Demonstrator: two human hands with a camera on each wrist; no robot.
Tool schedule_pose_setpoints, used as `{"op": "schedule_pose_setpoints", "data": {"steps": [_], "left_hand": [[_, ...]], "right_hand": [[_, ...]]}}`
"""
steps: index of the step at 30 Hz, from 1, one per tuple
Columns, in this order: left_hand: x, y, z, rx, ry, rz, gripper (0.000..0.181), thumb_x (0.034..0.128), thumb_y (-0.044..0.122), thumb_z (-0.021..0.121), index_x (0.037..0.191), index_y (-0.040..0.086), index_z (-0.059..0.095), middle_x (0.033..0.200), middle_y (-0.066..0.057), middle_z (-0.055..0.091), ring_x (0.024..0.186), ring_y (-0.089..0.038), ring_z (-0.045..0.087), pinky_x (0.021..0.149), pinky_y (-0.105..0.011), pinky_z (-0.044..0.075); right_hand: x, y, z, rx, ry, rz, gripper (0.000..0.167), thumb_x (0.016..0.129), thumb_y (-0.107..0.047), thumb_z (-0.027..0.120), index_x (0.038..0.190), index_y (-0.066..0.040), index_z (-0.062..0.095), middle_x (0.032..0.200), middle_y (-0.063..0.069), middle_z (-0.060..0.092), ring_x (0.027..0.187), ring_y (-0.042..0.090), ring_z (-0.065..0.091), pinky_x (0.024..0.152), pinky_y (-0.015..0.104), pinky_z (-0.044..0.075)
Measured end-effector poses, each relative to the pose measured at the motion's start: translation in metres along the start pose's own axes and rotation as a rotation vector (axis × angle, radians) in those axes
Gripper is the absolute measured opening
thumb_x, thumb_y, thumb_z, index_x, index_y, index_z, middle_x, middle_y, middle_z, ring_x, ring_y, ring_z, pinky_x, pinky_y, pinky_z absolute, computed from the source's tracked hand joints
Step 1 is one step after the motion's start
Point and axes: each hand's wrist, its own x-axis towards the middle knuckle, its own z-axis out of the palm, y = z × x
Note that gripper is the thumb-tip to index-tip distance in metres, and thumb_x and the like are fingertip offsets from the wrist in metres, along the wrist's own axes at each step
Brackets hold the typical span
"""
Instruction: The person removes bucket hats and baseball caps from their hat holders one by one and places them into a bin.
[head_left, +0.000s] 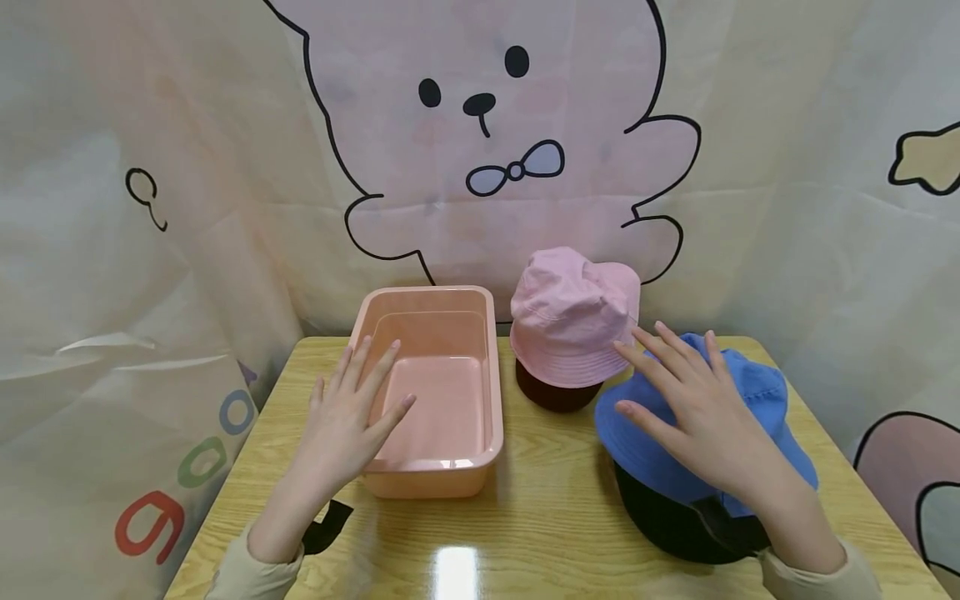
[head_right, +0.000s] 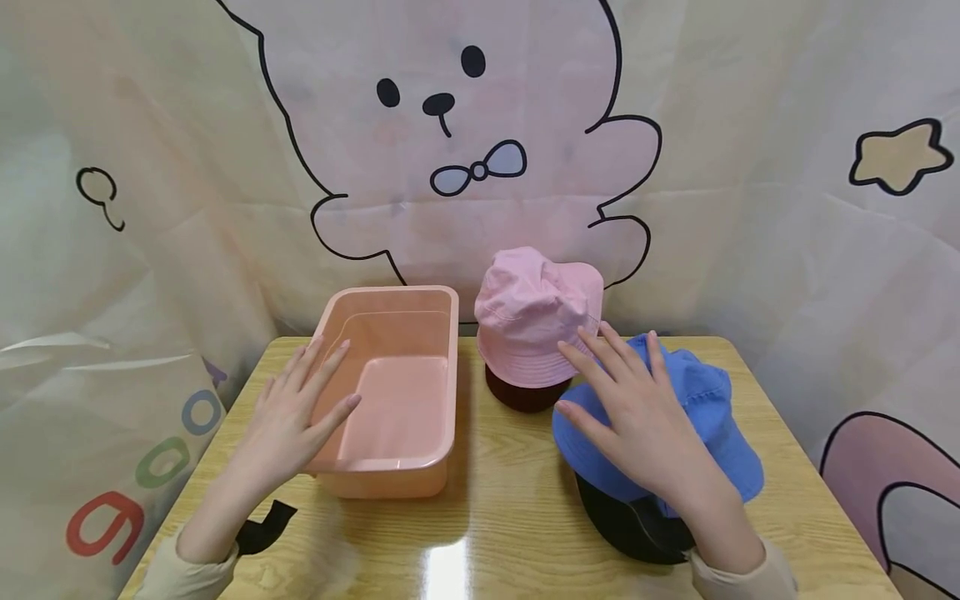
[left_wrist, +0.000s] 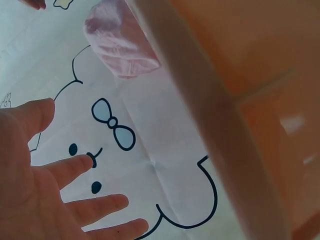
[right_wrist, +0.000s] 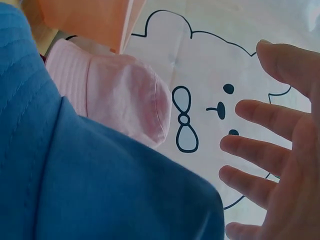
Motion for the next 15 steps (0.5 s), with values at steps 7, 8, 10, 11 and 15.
{"op": "schedule_pose_setpoints", "data": {"steps": [7, 8, 10, 11, 15], "left_hand": [[-0.002, -0.004, 0.001, -0.026, 0.023, 0.009, 0.067, 0.0954, 0.05, 0.051, 0.153, 0.033, 0.022, 0.162, -0.013, 0.015, 0.148, -0.041, 0.012, 0.106, -0.075, 0.014], [-0.002, -0.005, 0.001, -0.033, 0.031, 0.012, 0.067, 0.0954, 0.048, 0.052, 0.153, 0.034, 0.022, 0.161, -0.013, 0.015, 0.147, -0.041, 0.013, 0.106, -0.074, 0.014], [-0.003, -0.008, 0.002, -0.045, 0.049, 0.019, 0.067, 0.095, 0.045, 0.054, 0.153, 0.034, 0.023, 0.161, -0.014, 0.017, 0.147, -0.042, 0.015, 0.107, -0.073, 0.015], [-0.003, -0.01, 0.002, -0.052, 0.059, 0.025, 0.067, 0.0947, 0.044, 0.055, 0.153, 0.034, 0.024, 0.16, -0.014, 0.018, 0.146, -0.042, 0.016, 0.107, -0.072, 0.016], [-0.005, -0.018, 0.002, -0.066, 0.104, 0.063, 0.066, 0.0939, 0.04, 0.058, 0.151, 0.033, 0.028, 0.159, -0.015, 0.022, 0.144, -0.043, 0.021, 0.106, -0.07, 0.02]], "right_hand": [[-0.006, 0.004, -0.003, -0.01, -0.013, 0.011, 0.067, 0.087, -0.036, 0.069, 0.147, -0.026, 0.04, 0.151, 0.011, 0.041, 0.147, 0.03, 0.025, 0.119, 0.058, -0.003], [-0.006, 0.004, -0.003, -0.012, -0.015, 0.012, 0.067, 0.087, -0.036, 0.069, 0.147, -0.026, 0.04, 0.151, 0.012, 0.041, 0.146, 0.031, 0.025, 0.119, 0.058, -0.003], [-0.007, 0.005, -0.004, -0.014, -0.018, 0.017, 0.067, 0.088, -0.036, 0.068, 0.147, -0.027, 0.039, 0.15, 0.013, 0.042, 0.146, 0.031, 0.026, 0.12, 0.057, -0.003], [-0.008, 0.005, -0.004, -0.014, -0.02, 0.022, 0.066, 0.088, -0.036, 0.068, 0.147, -0.028, 0.04, 0.149, 0.012, 0.042, 0.146, 0.032, 0.027, 0.12, 0.057, -0.002], [-0.009, 0.008, -0.006, -0.021, -0.014, 0.035, 0.064, 0.087, -0.035, 0.069, 0.145, -0.026, 0.043, 0.148, 0.012, 0.044, 0.145, 0.032, 0.029, 0.12, 0.056, -0.001]]}}
